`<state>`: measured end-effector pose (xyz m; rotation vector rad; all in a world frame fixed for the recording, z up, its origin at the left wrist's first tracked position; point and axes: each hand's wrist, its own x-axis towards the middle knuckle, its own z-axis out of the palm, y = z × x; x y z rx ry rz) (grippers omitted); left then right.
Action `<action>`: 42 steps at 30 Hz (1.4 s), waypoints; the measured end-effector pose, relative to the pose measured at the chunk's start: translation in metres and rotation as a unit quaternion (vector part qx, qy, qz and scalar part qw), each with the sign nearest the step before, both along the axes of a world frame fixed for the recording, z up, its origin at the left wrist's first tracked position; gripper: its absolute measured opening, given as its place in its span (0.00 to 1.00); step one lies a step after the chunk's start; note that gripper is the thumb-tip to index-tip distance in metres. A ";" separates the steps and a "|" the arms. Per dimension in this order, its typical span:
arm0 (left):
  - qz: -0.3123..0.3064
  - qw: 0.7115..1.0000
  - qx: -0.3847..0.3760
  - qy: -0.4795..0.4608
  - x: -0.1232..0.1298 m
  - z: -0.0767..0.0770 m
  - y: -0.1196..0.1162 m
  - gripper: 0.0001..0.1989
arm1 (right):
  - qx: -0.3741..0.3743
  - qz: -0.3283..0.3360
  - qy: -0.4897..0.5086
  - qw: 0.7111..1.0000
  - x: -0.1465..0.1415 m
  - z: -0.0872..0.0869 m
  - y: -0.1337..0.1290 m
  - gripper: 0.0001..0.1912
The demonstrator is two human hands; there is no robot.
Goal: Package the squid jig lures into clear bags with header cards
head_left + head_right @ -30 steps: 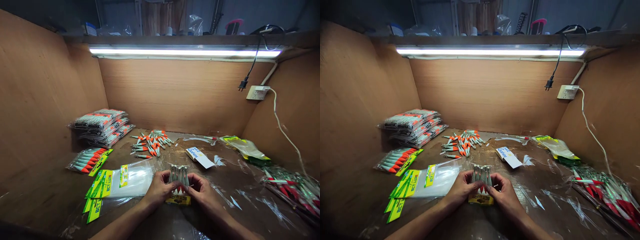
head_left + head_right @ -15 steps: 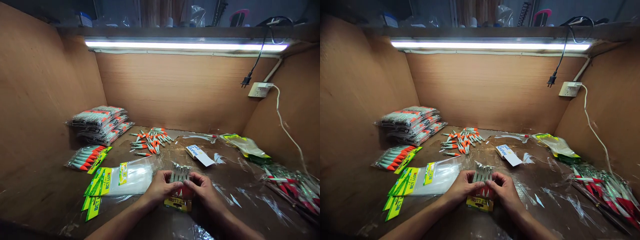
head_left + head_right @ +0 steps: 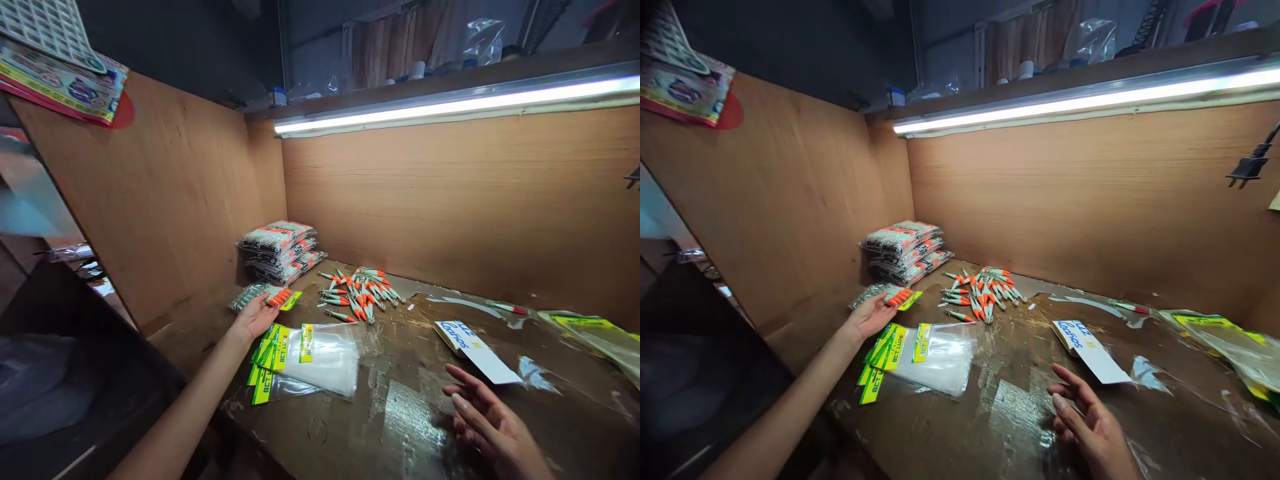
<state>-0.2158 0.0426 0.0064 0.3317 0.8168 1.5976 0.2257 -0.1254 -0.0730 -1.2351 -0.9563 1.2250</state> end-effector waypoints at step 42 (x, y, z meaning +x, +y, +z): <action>-0.124 0.386 0.459 0.790 0.147 0.003 -0.061 0.48 | -0.045 0.170 -0.485 0.857 0.045 0.070 0.122 0.38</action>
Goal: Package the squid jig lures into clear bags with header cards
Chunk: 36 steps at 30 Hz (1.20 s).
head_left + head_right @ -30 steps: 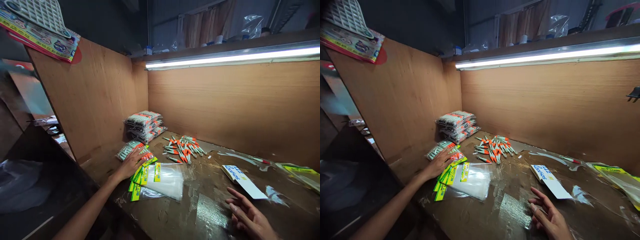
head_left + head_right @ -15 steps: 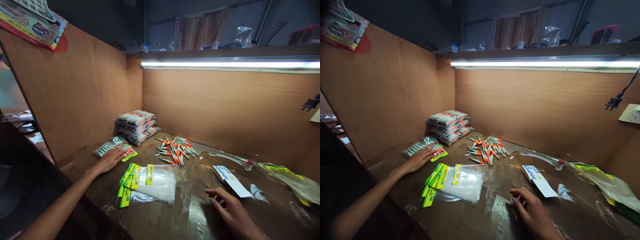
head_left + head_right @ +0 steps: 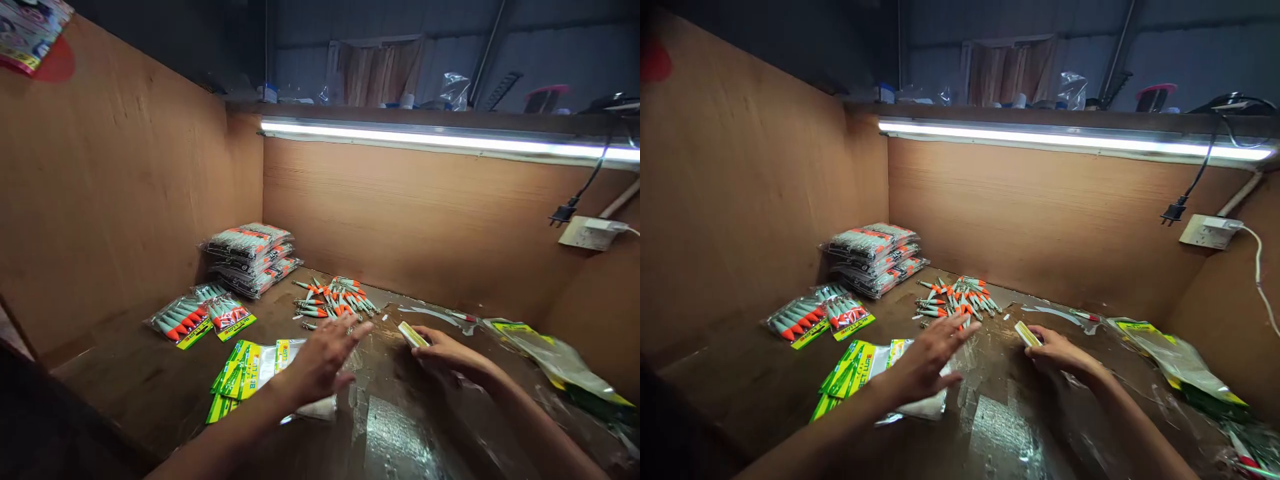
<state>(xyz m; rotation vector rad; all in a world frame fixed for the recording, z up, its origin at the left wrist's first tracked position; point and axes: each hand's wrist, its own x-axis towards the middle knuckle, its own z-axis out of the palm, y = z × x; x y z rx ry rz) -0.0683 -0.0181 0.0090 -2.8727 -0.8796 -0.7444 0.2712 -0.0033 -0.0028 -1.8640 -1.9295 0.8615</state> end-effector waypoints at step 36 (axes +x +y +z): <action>-0.175 0.962 -0.211 0.009 0.044 -0.053 0.027 0.44 | 0.040 -0.054 0.145 0.987 0.002 -0.007 -0.096 0.16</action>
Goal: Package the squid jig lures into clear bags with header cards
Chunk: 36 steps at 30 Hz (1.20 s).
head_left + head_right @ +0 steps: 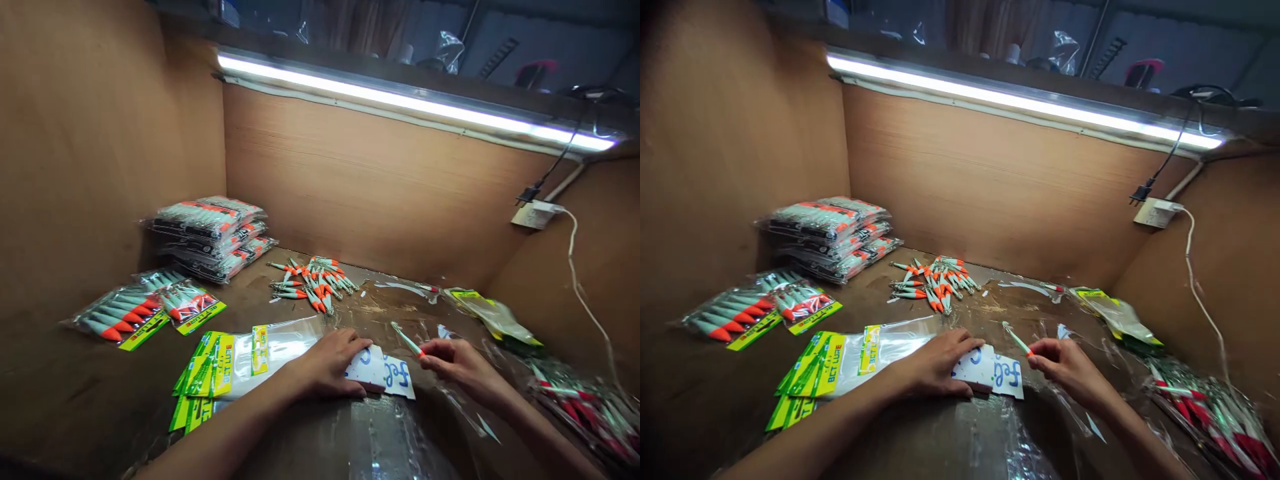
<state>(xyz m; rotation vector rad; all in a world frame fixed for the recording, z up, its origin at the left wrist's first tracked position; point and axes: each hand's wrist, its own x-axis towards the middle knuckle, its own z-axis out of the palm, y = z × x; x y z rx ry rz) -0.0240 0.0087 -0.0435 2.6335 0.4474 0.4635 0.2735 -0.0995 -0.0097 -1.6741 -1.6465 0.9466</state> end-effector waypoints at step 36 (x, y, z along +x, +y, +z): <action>0.094 0.995 0.019 -0.008 -0.020 -0.010 -0.002 0.48 | 0.330 0.320 -0.460 0.760 -0.259 0.038 0.289 0.10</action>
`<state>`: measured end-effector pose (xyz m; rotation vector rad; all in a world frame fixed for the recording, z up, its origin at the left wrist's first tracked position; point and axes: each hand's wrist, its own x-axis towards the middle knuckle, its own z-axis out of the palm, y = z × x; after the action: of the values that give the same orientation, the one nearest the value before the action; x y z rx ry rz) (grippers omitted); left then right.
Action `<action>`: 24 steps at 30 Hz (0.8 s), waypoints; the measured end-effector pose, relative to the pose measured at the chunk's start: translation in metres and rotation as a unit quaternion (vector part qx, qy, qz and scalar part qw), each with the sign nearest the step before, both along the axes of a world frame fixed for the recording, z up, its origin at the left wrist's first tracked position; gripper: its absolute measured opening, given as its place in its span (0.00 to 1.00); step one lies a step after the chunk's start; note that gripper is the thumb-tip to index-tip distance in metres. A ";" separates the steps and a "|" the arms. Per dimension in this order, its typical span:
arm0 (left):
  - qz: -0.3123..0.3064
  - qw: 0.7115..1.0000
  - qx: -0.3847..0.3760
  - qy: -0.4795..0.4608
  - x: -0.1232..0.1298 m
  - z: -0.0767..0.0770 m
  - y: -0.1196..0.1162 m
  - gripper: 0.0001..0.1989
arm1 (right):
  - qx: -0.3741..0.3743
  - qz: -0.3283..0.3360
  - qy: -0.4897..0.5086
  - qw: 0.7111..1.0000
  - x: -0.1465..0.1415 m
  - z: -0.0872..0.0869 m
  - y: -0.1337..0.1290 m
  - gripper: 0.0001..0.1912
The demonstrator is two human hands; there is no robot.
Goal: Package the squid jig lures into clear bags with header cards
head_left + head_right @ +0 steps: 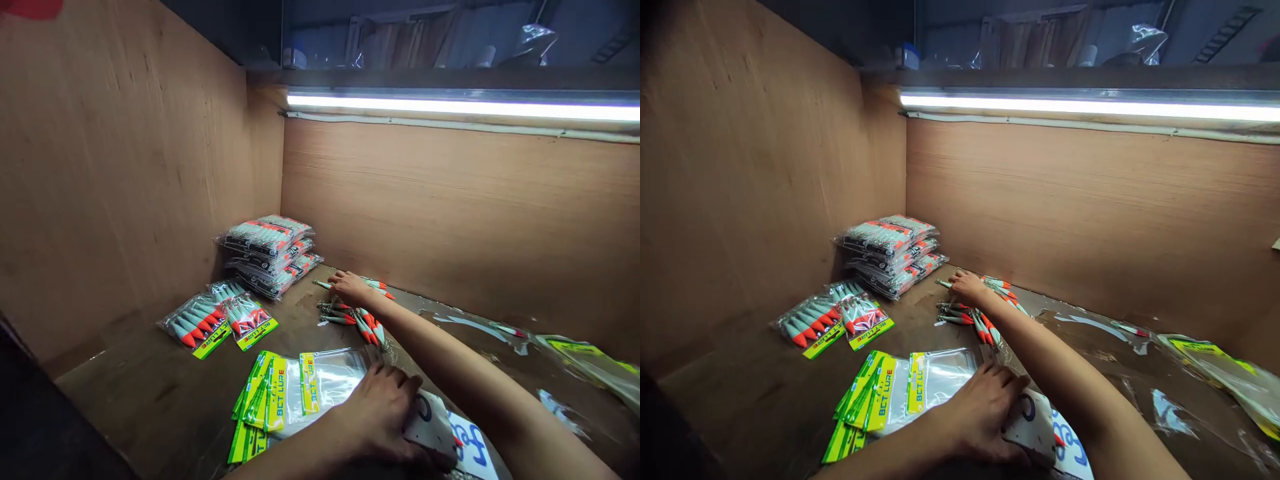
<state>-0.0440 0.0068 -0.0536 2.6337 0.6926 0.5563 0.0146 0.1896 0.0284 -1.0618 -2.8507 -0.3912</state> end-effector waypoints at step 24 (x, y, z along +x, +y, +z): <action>0.037 0.993 -0.069 -0.085 0.010 0.004 0.008 0.41 | -0.027 -0.238 0.290 0.926 0.259 -0.032 -0.194 0.14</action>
<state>-0.0341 0.0146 -0.0497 2.4091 0.7507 0.7170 0.2733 -0.0045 -0.0031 -1.5667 -2.0828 -0.0027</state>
